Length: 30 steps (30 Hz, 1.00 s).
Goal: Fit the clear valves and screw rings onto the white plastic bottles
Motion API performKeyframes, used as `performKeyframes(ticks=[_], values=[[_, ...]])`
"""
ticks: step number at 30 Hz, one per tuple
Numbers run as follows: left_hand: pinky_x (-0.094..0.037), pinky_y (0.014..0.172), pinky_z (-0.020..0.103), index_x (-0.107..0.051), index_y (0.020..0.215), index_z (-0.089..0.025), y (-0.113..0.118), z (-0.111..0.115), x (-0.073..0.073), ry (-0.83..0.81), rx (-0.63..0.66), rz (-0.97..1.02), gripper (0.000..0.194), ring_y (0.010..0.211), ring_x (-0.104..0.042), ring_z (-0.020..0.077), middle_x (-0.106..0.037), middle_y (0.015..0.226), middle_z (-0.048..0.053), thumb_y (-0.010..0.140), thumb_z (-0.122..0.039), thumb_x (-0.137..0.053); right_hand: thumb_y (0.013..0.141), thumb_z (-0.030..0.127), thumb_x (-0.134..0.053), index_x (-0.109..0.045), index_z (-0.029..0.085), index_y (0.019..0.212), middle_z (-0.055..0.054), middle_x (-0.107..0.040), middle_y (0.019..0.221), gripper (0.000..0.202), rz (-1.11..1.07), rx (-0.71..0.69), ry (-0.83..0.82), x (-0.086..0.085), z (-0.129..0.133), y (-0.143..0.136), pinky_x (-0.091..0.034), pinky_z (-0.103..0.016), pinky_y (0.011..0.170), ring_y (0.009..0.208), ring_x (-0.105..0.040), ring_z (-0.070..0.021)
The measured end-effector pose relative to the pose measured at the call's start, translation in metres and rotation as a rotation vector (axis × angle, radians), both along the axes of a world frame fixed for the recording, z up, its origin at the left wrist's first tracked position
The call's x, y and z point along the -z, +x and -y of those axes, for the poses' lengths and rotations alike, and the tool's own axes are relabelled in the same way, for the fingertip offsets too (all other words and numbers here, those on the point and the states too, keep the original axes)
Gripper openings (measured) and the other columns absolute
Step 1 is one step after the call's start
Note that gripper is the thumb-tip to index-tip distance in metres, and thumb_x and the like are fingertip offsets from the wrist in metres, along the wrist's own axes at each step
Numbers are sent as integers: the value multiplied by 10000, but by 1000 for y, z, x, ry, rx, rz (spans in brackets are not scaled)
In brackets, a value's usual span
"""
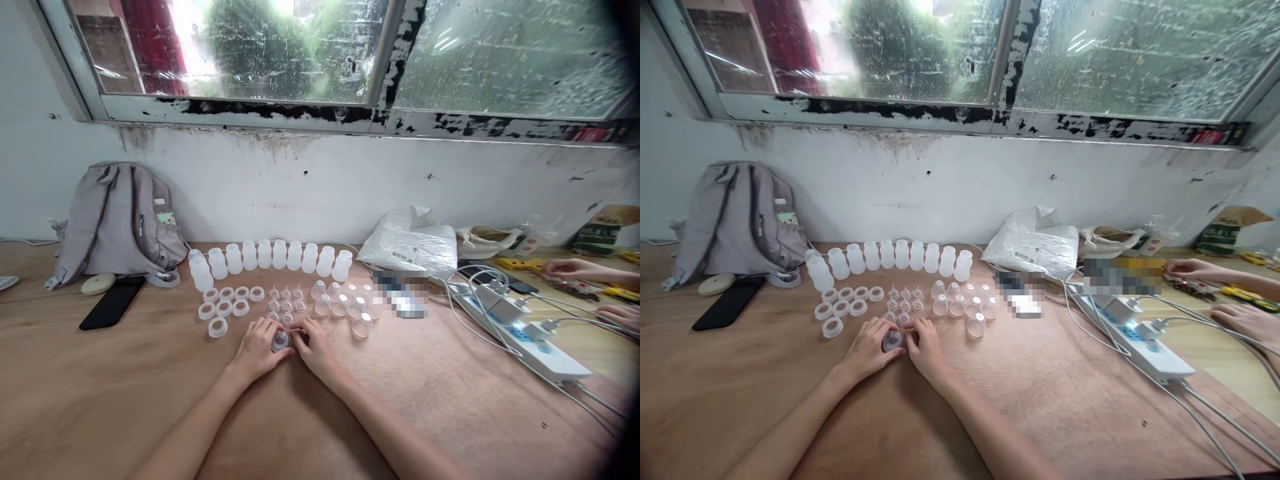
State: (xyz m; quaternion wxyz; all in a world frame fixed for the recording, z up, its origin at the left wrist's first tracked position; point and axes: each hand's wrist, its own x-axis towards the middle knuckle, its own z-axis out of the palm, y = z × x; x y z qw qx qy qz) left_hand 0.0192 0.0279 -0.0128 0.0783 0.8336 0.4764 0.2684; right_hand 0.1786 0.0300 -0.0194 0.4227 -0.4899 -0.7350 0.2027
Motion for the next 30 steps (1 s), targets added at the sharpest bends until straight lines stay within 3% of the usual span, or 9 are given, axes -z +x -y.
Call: performKeyframes(ticks=[4, 8, 10, 15, 19, 25, 30], values=[[-363, 752, 347, -502, 980, -206, 0, 0, -2, 18, 8, 26, 423, 888, -479, 222, -540, 970, 49, 659, -463, -603, 724, 89, -436, -560, 193, 818, -47, -578, 830, 186, -8, 6, -6, 1, 0, 0, -431, -343, 746, 825, -520, -184], [-361, 731, 332, -517, 825, -194, 0, 0, -3, 25, -13, 117, 152, 797, -482, 184, -544, 832, 32, 805, -326, -442, 699, 52, -419, -548, 203, 862, -43, -576, 848, 257, -32, 2, 2, 0, 2, 2, -436, -340, 755, 843, -522, -180], [-367, 712, 318, -496, 746, -189, 0, -1, -2, -6, -24, 219, 164, 751, -478, 171, -533, 757, 21, 829, -291, -397, 678, 27, -409, -547, 204, 883, -40, -574, 857, 304, -28, -45, 9, -2, 3, 2, -435, -327, 755, 856, -521, -177], [-394, 602, 234, -449, 767, -181, 6, -1, 0, -275, 31, 620, 191, 639, -481, 115, -507, 717, -5, 836, -349, -389, 649, -8, -387, -494, 217, 1034, -38, -546, 952, 458, -63, -218, 56, -9, 10, 2, -426, -285, 757, 878, -511, -155], [-391, 556, 200, -421, 750, -176, 11, -1, -1, -435, 99, 827, 219, 595, -463, 87, -462, 678, -28, 826, -381, -406, 692, 63, -431, -497, 200, 998, -36, -553, 913, 342, -87, -192, 53, -13, 13, 1, -423, -261, 710, 793, -515, -143], [-388, 500, 186, -442, 776, -173, 16, 2, 0, -503, 82, 851, 237, 601, -490, 92, -502, 700, -16, 802, -408, -438, 681, 106, -426, -468, 186, 766, -1, -527, 705, 124, -88, -96, 31, -11, 13, -1, -388, -228, 580, 620, -476, -118], [-431, 534, 207, -455, 953, -192, 15, 11, -2, -387, 23, 762, 221, 589, -546, 105, -558, 700, -9, 827, -366, -403, 687, 149, -443, -415, 192, 712, 26, -476, 632, 57, -124, -27, -38, -6, 9, -1, -352, -216, 511, 540, -434, -103]])
